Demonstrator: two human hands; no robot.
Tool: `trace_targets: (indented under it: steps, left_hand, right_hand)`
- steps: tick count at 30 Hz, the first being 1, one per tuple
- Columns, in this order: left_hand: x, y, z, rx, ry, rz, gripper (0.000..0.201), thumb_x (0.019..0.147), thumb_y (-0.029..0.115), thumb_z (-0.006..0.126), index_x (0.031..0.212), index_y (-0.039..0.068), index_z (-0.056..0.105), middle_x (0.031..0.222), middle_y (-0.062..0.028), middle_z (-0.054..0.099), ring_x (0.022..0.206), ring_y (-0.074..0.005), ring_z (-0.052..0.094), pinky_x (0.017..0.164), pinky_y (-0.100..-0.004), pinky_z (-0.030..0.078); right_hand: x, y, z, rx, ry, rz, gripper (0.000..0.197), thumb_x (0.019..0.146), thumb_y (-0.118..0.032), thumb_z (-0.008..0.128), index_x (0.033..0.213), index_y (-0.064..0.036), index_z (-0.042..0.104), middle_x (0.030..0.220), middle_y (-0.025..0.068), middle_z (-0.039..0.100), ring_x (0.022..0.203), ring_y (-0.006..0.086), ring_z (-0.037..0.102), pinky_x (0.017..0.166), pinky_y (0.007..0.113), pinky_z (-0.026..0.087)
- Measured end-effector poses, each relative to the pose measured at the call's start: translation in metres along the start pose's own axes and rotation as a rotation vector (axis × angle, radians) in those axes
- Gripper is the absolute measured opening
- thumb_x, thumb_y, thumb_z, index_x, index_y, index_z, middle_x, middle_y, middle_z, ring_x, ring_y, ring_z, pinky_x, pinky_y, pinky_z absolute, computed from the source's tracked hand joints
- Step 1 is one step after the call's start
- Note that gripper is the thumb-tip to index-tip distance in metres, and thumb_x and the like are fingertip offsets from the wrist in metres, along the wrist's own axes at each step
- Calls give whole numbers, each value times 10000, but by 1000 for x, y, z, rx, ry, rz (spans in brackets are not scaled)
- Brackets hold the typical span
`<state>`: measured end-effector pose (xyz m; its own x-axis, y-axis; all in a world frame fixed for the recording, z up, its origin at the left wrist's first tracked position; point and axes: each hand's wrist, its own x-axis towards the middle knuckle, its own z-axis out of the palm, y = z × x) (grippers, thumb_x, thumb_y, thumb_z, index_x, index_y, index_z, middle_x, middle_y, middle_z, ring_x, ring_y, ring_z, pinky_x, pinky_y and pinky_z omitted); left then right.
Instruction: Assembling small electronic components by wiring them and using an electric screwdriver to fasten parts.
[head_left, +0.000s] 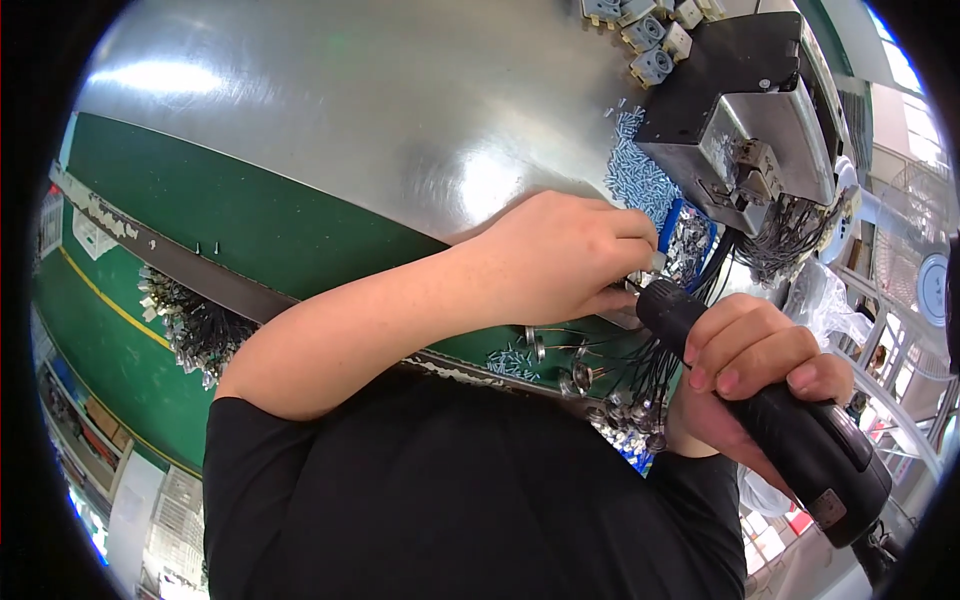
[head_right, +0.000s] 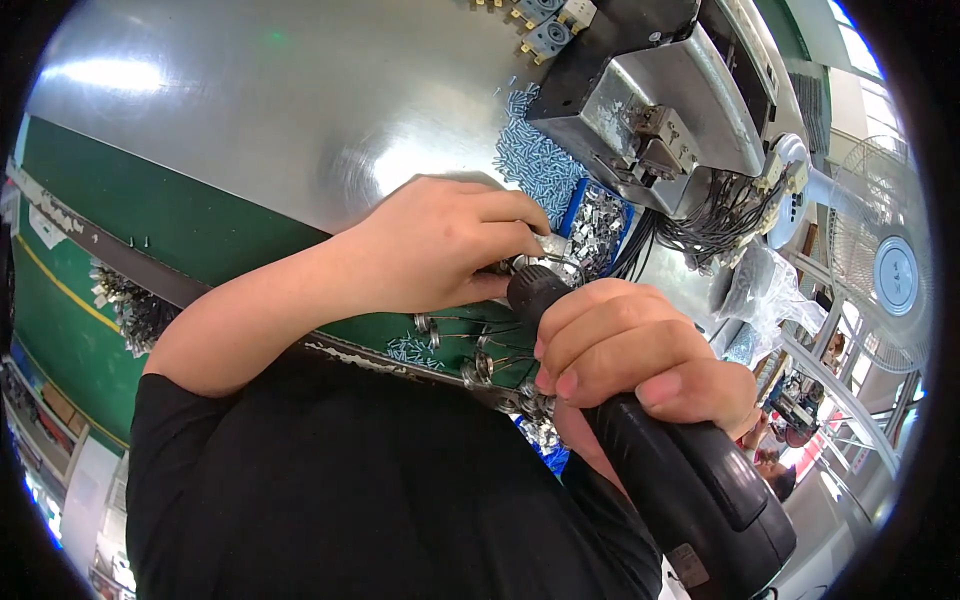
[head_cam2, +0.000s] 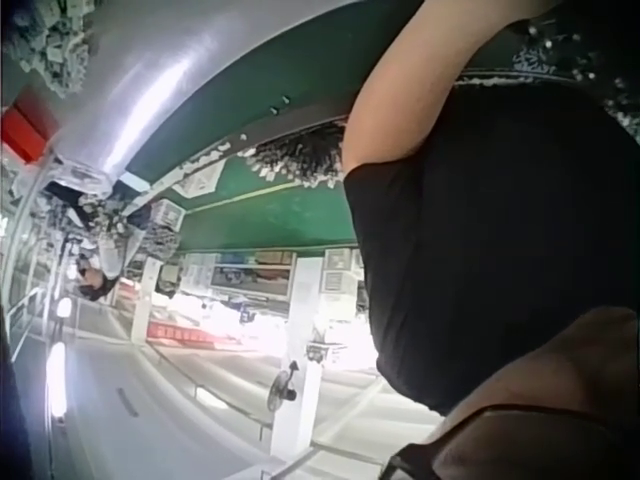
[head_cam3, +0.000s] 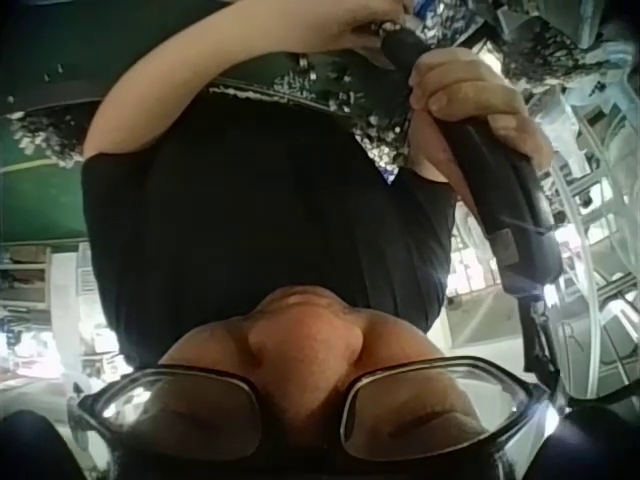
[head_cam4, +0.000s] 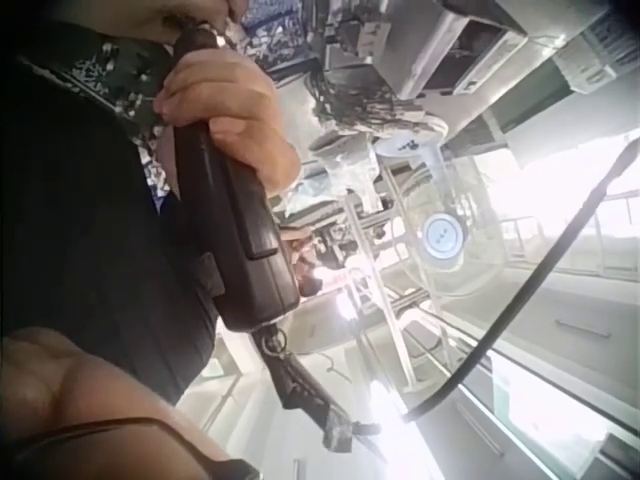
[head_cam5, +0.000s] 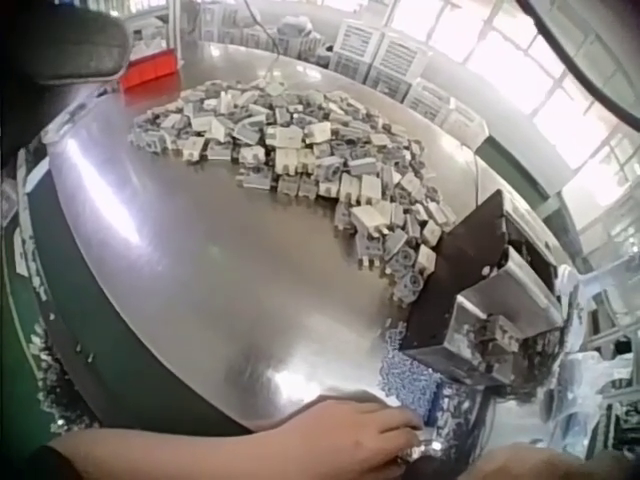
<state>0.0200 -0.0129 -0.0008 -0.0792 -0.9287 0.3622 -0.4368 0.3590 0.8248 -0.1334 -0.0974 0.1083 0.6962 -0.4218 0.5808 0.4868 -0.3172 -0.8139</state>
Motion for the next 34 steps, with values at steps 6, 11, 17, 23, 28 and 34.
trace_targets:
  steps: [6, 11, 17, 23, 28, 34]
  left_hand:
    - [0, 0, 0, 7, 7, 12, 337, 771, 166, 873, 1071, 95, 735, 1238, -8, 713, 1032, -276, 725, 862, -417, 609]
    - [1, 0, -4, 3, -16, 22, 318, 796, 186, 867, 1069, 92, 734, 1237, -3, 717, 1033, -273, 728, 855, -419, 605]
    - [5, 2, -1, 13, 64, 86, 327, 831, 194, 857, 1114, 86, 735, 1187, -53, 742, 1044, -289, 733, 889, -420, 604]
    - [5, 7, 4, 86, 121, 228, 353, 809, 163, 886, 1128, 92, 755, 1115, -70, 775, 1031, -270, 757, 917, -429, 619]
    - [-1, 21, 16, 130, 178, 246, 311, 784, 208, 913, 1037, 107, 763, 1066, -37, 777, 1019, -238, 762, 956, -424, 633]
    - [0, 26, 16, 86, 111, 190, 303, 781, 163, 943, 1031, 94, 787, 1075, -55, 803, 1054, -252, 771, 1036, -461, 604]
  right_hand:
    - [-4, 2, 1, 11, 11, -12, 840, 954, -827, 590, 1255, -47, 515, 745, 80, 584, 505, 206, 555, 463, 351, 479]
    - [1, -1, -4, -9, -67, -20, 929, 949, -836, 585, 1422, -40, 508, 736, 66, 571, 506, 199, 555, 463, 346, 479]
    - [18, -27, -28, 33, 219, 17, 1155, 907, -881, 596, 1673, -55, 342, 866, 84, 581, 623, 190, 559, 598, 378, 489]
    - [19, -33, -52, -177, 335, 504, 1294, 864, -982, 486, 1584, 86, 356, 968, 162, 677, 841, 284, 714, 825, 427, 595]
    - [9, -40, -60, -439, 386, 341, 1206, 954, -897, 467, 1649, 73, 296, 1311, 249, 671, 1219, 320, 685, 1032, 447, 564]
    - [-56, -48, -102, -556, 533, 217, 910, 1061, -737, 483, 1555, 27, 492, 1289, 211, 654, 1151, 282, 655, 913, 416, 558]
